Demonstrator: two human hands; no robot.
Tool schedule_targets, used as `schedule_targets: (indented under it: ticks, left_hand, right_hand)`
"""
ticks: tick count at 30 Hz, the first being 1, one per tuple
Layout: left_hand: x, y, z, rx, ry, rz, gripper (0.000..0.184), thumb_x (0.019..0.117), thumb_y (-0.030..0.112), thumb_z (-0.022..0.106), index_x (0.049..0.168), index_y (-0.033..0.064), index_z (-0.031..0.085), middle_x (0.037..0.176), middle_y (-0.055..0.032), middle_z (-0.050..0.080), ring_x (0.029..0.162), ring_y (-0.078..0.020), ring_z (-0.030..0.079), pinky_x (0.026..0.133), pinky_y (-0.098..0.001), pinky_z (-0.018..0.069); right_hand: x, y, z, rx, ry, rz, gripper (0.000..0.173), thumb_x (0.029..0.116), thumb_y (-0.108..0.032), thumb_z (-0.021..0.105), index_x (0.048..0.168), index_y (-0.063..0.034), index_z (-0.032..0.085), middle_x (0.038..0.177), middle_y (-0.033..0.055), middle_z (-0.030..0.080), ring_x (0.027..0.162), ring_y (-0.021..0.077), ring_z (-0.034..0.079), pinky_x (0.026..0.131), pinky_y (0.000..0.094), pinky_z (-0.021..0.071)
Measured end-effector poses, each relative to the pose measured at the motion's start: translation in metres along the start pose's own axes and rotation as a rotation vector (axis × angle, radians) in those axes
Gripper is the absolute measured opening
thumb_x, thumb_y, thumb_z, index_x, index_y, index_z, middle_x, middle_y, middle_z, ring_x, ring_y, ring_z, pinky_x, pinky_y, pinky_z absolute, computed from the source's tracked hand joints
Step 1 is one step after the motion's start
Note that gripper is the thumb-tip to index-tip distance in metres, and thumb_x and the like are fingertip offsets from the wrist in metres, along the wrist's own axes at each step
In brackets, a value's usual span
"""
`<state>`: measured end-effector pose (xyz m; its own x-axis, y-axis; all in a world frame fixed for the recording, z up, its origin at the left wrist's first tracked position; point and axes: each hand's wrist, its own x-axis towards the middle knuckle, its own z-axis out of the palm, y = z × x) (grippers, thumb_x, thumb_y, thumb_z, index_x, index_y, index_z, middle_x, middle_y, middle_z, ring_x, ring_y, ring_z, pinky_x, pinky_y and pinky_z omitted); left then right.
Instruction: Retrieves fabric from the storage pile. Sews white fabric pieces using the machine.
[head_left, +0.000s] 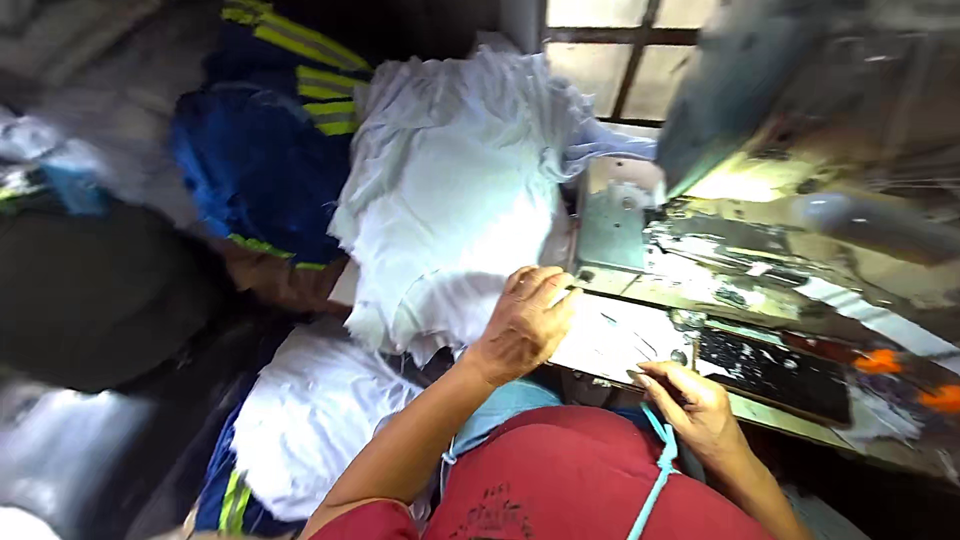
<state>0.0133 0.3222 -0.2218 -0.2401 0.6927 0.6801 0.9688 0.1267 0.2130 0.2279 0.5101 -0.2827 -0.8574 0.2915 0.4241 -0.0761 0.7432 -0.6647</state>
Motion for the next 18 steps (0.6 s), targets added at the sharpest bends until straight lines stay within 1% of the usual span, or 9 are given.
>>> schedule_targets:
  ticks: [2,5,6,8,10,11,14,16,18]
  left_hand:
    - [-0.033,-0.021,-0.037,0.023,0.03,-0.184,0.02,0.0948,0.012,0.063,0.105,0.0037,0.079,0.115,-0.0138,0.074,0.118,-0.0304,0.065,0.107,-0.0486,0.047]
    - [-0.073,-0.05,-0.094,0.046,0.128,-0.512,0.021,0.095,0.006,0.063,0.11,-0.0051,0.073,0.116,-0.0196,0.071,0.116,-0.0326,0.066,0.104,-0.0492,0.0499]
    - [-0.08,-0.055,-0.104,0.061,0.157,-0.581,0.022,0.0957,0.005,0.062,0.112,-0.007,0.071,0.116,-0.0218,0.071,0.116,-0.0342,0.065,0.104,-0.0499,0.0499]
    - [-0.081,-0.064,-0.11,0.115,0.107,-0.614,0.025,0.0947,0.002,0.063,0.117,-0.0077,0.068,0.12,-0.0239,0.069,0.118,-0.0386,0.064,0.104,-0.0542,0.0486]
    - [-0.076,-0.078,-0.101,0.176,-0.08,-0.612,0.035,0.0936,0.001,0.064,0.128,-0.0054,0.064,0.131,-0.0255,0.063,0.126,-0.0434,0.058,0.105,-0.0599,0.0457]
    - [-0.072,-0.086,-0.095,0.211,-0.161,-0.626,0.038,0.0935,-0.001,0.063,0.131,-0.0055,0.062,0.135,-0.0273,0.06,0.127,-0.0461,0.056,0.104,-0.0621,0.0452]
    - [-0.061,-0.107,-0.099,0.278,-0.188,-0.685,0.025,0.0946,-0.007,0.057,0.118,-0.0113,0.067,0.122,-0.0313,0.065,0.115,-0.0487,0.064,0.097,-0.0631,0.0509]
    - [-0.06,-0.109,-0.128,0.284,-0.169,-0.739,0.024,0.0972,-0.006,0.055,0.117,-0.01,0.067,0.121,-0.0307,0.065,0.112,-0.0484,0.065,0.095,-0.0649,0.0511]
    - [-0.07,-0.11,-0.16,0.341,-0.048,-0.701,0.022,0.0957,-0.005,0.058,0.114,-0.0099,0.067,0.116,-0.03,0.066,0.107,-0.0475,0.066,0.092,-0.0647,0.0525]
  right_hand:
    - [0.011,-0.003,0.005,0.062,-0.051,-0.018,0.027,0.0989,-0.019,0.059,0.103,0.002,0.075,0.089,0.0096,0.074,0.074,0.0078,0.07,0.072,0.0204,0.0584]
    - [0.031,-0.016,0.018,0.233,-0.174,0.008,0.027,0.0994,-0.018,0.059,0.107,0.0037,0.073,0.091,0.0079,0.074,0.073,0.0029,0.068,0.07,0.0178,0.0577]
    - [0.039,-0.021,0.023,0.299,-0.226,0.026,0.025,0.0997,-0.017,0.059,0.107,0.004,0.072,0.092,0.0067,0.073,0.073,0.001,0.067,0.07,0.0167,0.0577]
    - [0.059,-0.032,0.039,0.41,-0.327,0.053,0.023,0.101,-0.016,0.059,0.108,0.0032,0.07,0.092,0.0036,0.071,0.073,-0.0015,0.066,0.069,0.0151,0.0566]
    - [0.079,-0.043,0.057,0.466,-0.402,0.029,0.022,0.1012,-0.015,0.059,0.109,0.0031,0.07,0.091,0.003,0.071,0.074,-0.0015,0.066,0.069,0.0153,0.0565]
    - [0.088,-0.048,0.064,0.469,-0.432,0.013,0.023,0.1015,-0.015,0.059,0.109,0.0032,0.07,0.091,0.0037,0.071,0.074,-0.0006,0.066,0.07,0.016,0.0561]
    - [0.109,-0.061,0.076,0.453,-0.468,-0.015,0.025,0.1022,-0.018,0.059,0.111,0.0023,0.07,0.093,0.0059,0.072,0.076,0.002,0.067,0.071,0.0181,0.0565]
    - [0.116,-0.064,0.079,0.465,-0.453,0.002,0.025,0.1024,-0.019,0.059,0.11,0.0018,0.07,0.095,0.0059,0.072,0.077,0.0023,0.067,0.072,0.0182,0.0566]
    - [0.119,-0.063,0.08,0.466,-0.428,0.014,0.025,0.1025,-0.019,0.059,0.111,0.0023,0.07,0.096,0.007,0.071,0.078,0.0035,0.068,0.073,0.0191,0.0573]
